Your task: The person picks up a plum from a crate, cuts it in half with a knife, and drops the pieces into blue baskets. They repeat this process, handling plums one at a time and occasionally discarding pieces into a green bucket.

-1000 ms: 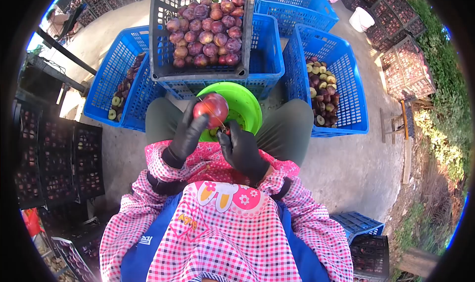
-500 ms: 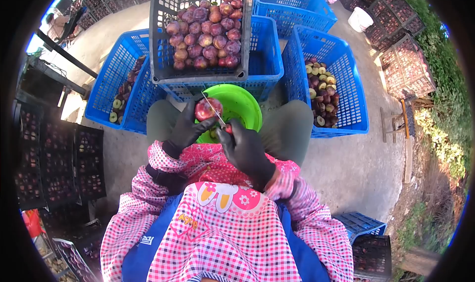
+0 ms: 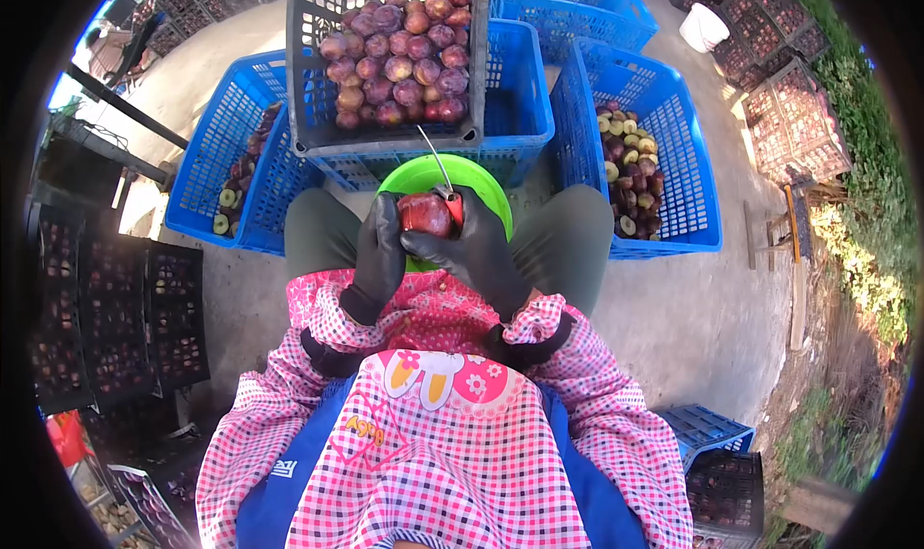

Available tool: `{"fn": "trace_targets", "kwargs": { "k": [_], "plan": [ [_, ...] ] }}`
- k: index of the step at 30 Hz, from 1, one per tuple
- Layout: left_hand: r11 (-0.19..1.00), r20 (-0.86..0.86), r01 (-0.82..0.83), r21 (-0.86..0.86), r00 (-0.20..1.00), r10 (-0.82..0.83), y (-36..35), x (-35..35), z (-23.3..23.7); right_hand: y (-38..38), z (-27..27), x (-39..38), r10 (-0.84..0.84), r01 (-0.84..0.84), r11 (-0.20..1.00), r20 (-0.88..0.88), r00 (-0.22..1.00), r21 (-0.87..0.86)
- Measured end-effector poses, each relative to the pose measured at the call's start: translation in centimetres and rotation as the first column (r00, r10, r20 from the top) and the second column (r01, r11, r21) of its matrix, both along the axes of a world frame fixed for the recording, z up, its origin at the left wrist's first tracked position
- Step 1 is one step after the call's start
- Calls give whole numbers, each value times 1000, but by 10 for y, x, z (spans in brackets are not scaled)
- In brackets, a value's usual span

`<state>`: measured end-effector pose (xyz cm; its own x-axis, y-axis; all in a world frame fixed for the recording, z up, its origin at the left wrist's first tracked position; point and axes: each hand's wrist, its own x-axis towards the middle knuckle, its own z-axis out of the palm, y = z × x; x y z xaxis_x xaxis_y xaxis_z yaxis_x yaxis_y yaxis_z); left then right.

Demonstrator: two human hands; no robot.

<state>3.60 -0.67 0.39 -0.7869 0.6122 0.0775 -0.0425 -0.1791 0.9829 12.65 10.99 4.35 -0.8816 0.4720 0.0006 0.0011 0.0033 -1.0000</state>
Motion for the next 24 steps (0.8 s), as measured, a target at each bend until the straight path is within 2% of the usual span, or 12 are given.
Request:
{"fn": "trace_targets", "kwargs": {
  "k": [5, 7, 10, 11, 13, 15, 17, 18, 19, 21, 23, 24],
  "plan": [
    [995, -168, -81, -52, 983, 71, 5, 3, 17, 3, 3, -3, 1, 14, 990, -102, 995, 143],
    [973, 443, 170, -155, 892, -85, -1, 0, 34, 7, 1, -4, -4, 24, 974, -88, 996, 227],
    [880, 664, 464, 104, 626, -409, -12, -19, 34, 11, 4, -1, 6, 29, 917, -88, 996, 398],
    [881, 667, 462, 104, 625, -406, -12, -19, 19, 11, 9, 0, 25, 29, 871, -103, 994, 490],
    [858, 43, 510, 58, 857, -513, -12, -14, -39, 10, 23, 1, 192, -71, 758, -119, 974, 649],
    [812, 246, 526, 251, 777, -579, -7, -3, -83, 8, 20, -4, 415, -184, 574, -90, 905, 798],
    [672, 504, 421, 608, 449, -738, 0, 2, -105, 18, 12, -13, 326, -152, 789, -196, 925, 595],
    [719, 532, 591, 366, 501, -683, -9, -6, -14, 26, 12, -18, 167, -140, 977, -170, 971, 161],
    [836, 459, 543, 71, 727, -511, 6, -3, 17, 29, 8, -16, 41, -55, 945, -52, 998, -322],
    [444, 553, 627, 640, 25, -833, 3, -39, -33, 45, -11, -14, 13, -97, 936, -242, 970, -339],
    [479, 569, 580, 659, 32, -822, 2, -39, -22, 43, -8, -11, 4, -139, 840, -251, 968, -524],
    [686, 717, 438, 580, 125, -686, 1, -35, -11, 43, -10, -9, 4, -140, 840, -253, 968, -524]
  ]
}}
